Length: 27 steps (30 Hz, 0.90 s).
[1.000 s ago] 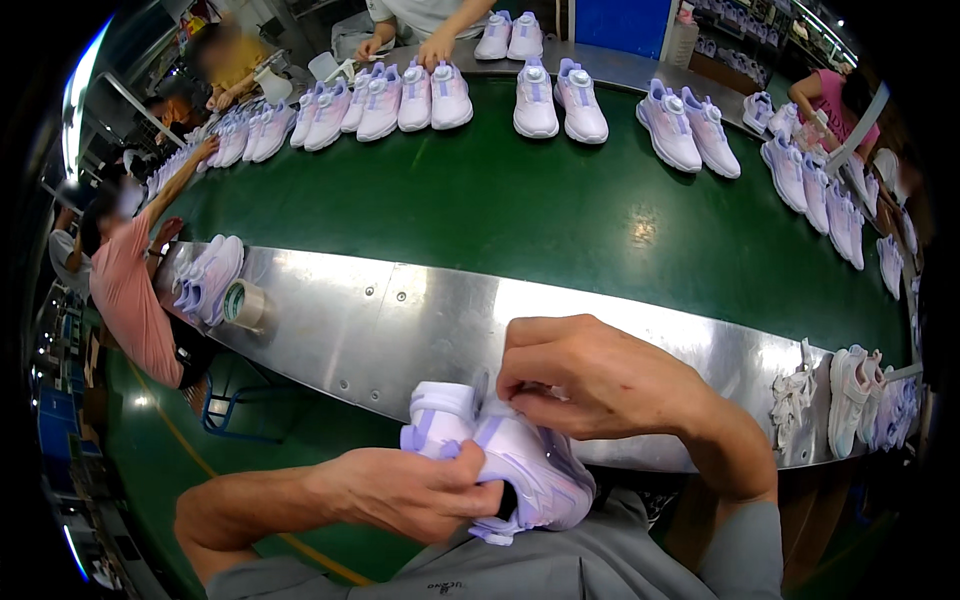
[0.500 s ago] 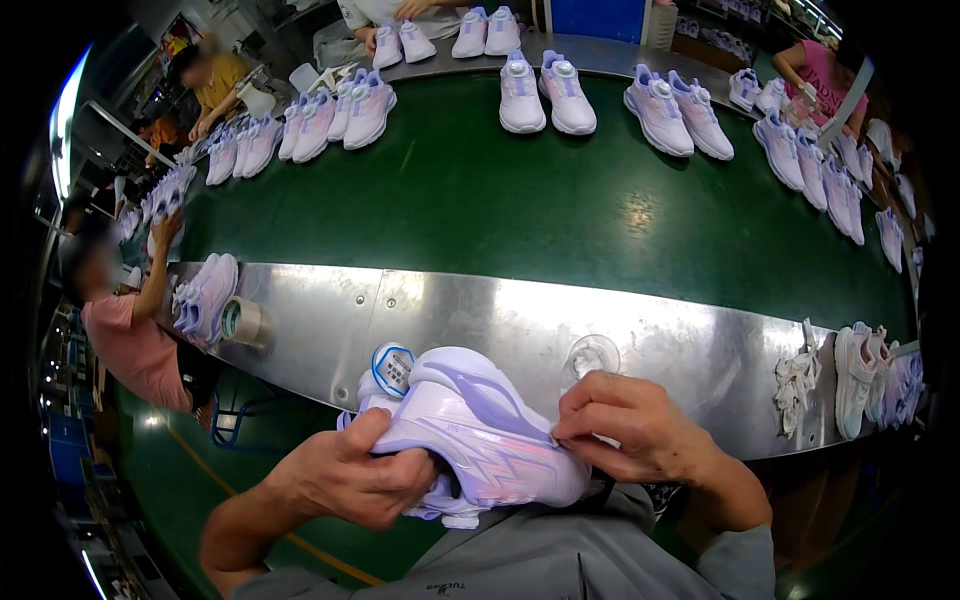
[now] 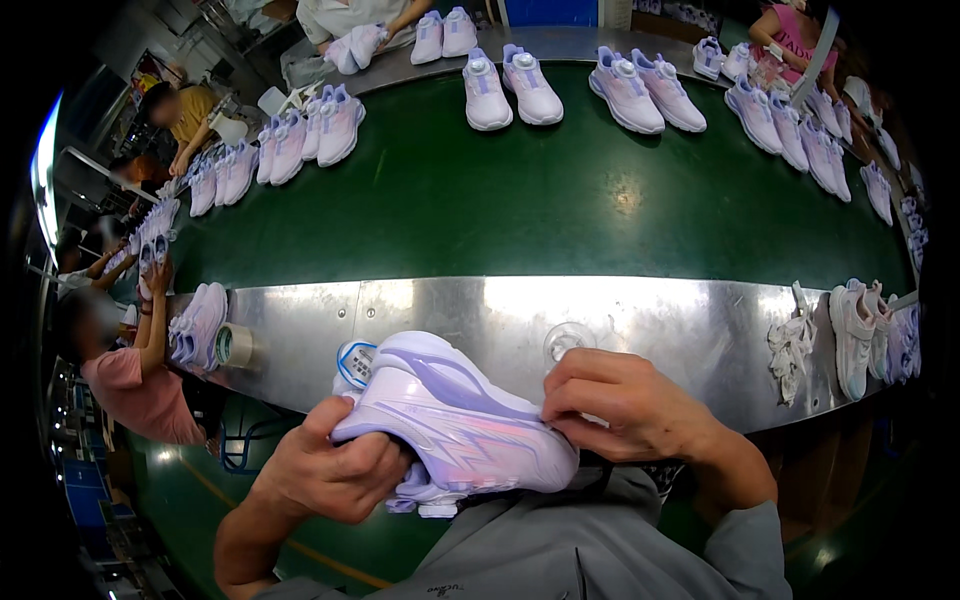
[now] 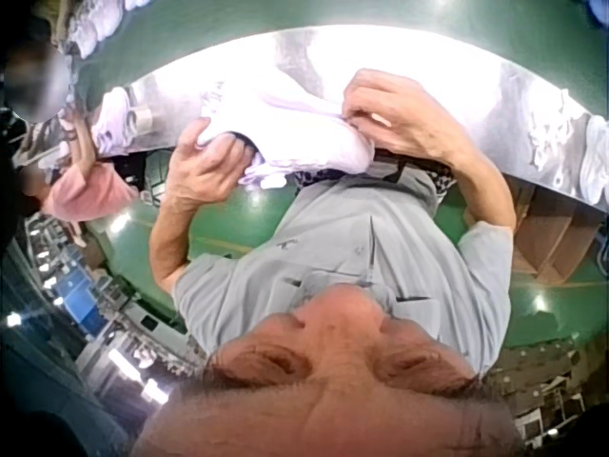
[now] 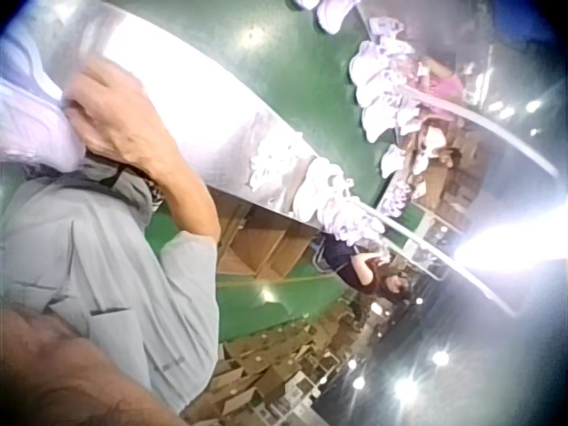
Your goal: The person wipes the upper and side surfaces of light-colored sneakers on a moving conveyor belt using a small white cloth. They pick up each shoe, wipe it, and place it back on the belt. The process repeats for multiple shoes as they pass by.
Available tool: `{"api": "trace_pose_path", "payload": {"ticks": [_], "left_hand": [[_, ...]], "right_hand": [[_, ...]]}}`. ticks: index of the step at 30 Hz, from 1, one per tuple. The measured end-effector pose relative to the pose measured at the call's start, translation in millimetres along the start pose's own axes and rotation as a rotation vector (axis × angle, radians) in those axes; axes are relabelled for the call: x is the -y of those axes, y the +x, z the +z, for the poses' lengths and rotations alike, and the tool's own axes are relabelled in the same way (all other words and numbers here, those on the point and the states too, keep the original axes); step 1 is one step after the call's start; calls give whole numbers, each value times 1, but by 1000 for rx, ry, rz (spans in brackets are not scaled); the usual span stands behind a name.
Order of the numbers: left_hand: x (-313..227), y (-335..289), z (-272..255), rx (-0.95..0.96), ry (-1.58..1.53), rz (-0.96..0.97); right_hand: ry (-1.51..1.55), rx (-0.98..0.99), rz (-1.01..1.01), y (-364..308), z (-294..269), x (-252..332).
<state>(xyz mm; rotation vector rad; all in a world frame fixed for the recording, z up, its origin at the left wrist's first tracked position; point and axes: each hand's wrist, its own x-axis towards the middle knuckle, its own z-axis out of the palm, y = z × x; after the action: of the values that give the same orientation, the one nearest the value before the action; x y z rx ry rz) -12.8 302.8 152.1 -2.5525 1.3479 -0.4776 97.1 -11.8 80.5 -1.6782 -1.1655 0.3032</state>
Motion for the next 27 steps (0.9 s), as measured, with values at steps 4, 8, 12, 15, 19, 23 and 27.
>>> {"api": "trace_pose_path", "payload": {"ticks": [4, 8, 12, 15, 19, 23, 27], "left_hand": [[9, 0, -6, -2, -14, -42], [19, -2, -5, -36, 19, -91], [30, 6, -3, -35, 8, -96], [41, 20, 3, -35, 12, -112], [74, 51, 19, -62, 67, -112], [118, 124, 37, -27, 81, -32], [170, 226, 75, 1, 77, 124]], "right_hand": [[-28, -61, 0, -5, -5, 0], [-113, -148, -62, -6, -4, 2], [-191, -246, -91, -9, -2, -2], [-199, -242, -69, -20, -6, -13], [-95, -517, 107, -33, -30, -40], [258, -964, 309, -38, -62, -99], [344, -1099, 445, -37, -91, -136]]}}
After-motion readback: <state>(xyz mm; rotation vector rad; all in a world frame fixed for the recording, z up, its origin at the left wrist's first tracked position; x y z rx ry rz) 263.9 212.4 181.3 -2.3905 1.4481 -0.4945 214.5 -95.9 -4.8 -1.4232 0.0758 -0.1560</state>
